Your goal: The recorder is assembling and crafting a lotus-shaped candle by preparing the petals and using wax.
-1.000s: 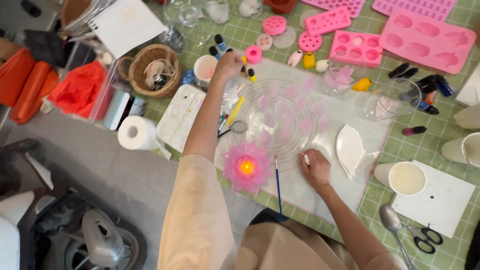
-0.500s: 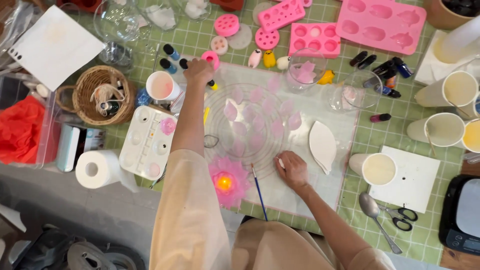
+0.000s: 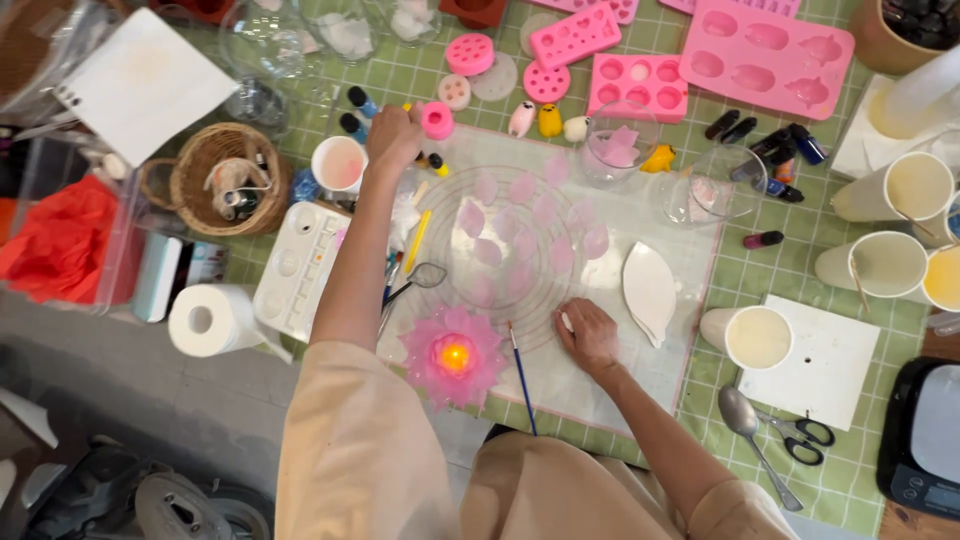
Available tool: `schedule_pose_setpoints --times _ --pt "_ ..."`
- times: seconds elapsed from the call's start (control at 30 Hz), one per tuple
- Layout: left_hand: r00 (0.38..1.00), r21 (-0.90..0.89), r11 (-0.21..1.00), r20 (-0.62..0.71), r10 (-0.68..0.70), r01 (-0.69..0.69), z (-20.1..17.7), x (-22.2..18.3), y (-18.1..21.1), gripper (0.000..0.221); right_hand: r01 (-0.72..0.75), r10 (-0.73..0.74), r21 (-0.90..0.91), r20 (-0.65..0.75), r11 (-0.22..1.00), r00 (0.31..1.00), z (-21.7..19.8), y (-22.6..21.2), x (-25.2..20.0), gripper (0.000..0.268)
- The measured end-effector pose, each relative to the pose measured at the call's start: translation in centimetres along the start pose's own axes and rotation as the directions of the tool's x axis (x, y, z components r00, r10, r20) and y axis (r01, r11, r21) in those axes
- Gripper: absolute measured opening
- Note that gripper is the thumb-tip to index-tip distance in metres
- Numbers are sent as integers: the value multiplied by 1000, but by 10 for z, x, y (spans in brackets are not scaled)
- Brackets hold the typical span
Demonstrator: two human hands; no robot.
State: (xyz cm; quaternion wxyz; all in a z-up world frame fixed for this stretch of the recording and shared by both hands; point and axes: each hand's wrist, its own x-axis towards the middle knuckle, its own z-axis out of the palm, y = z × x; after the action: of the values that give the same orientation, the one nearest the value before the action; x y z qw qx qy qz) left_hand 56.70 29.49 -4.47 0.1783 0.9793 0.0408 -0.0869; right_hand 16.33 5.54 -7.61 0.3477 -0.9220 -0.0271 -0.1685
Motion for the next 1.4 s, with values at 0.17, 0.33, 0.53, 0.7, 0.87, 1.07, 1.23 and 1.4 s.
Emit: schedule_pose_setpoints --times 0.17,0.33,0.53,0.7,0.87,1.07,1.23,1.4 --pt "967 -613 755 -61 249 -233 -78 -111 24 55 35 -35 10 -29 999 999 1 3 -4 14" --pt "858 -973 -152 72 509 171 -115 -260 53 51 -9 10 15 -16 1000 1000 8 19 -10 18" --pt "817 -797 -476 37 576 372 -70 -343 63 31 -301 248 341 189 891 950 -4 51 -18 14" --pt "836 -863 -409 29 548 297 -65 -376 82 20 -602 345 749 507 278 790 -116 -37 10 32" --pt "852 -982 -186 -88 517 12 -82 -406 120 36 -551 232 817 576 -168 784 -158 -76 2 46" --pt "811 -976 53 -143 567 -209 -75 -434 140 44 -463 146 789 555 -403 819 -183 -107 8 80" --pt "833 -970 179 -40 553 -165 -71 -437 147 50 -431 178 726 596 -536 783 -184 -102 3 72" --pt "808 -969 159 -61 586 -188 -61 -436 142 39 -434 76 671 588 -602 805 -179 -93 -5 75"
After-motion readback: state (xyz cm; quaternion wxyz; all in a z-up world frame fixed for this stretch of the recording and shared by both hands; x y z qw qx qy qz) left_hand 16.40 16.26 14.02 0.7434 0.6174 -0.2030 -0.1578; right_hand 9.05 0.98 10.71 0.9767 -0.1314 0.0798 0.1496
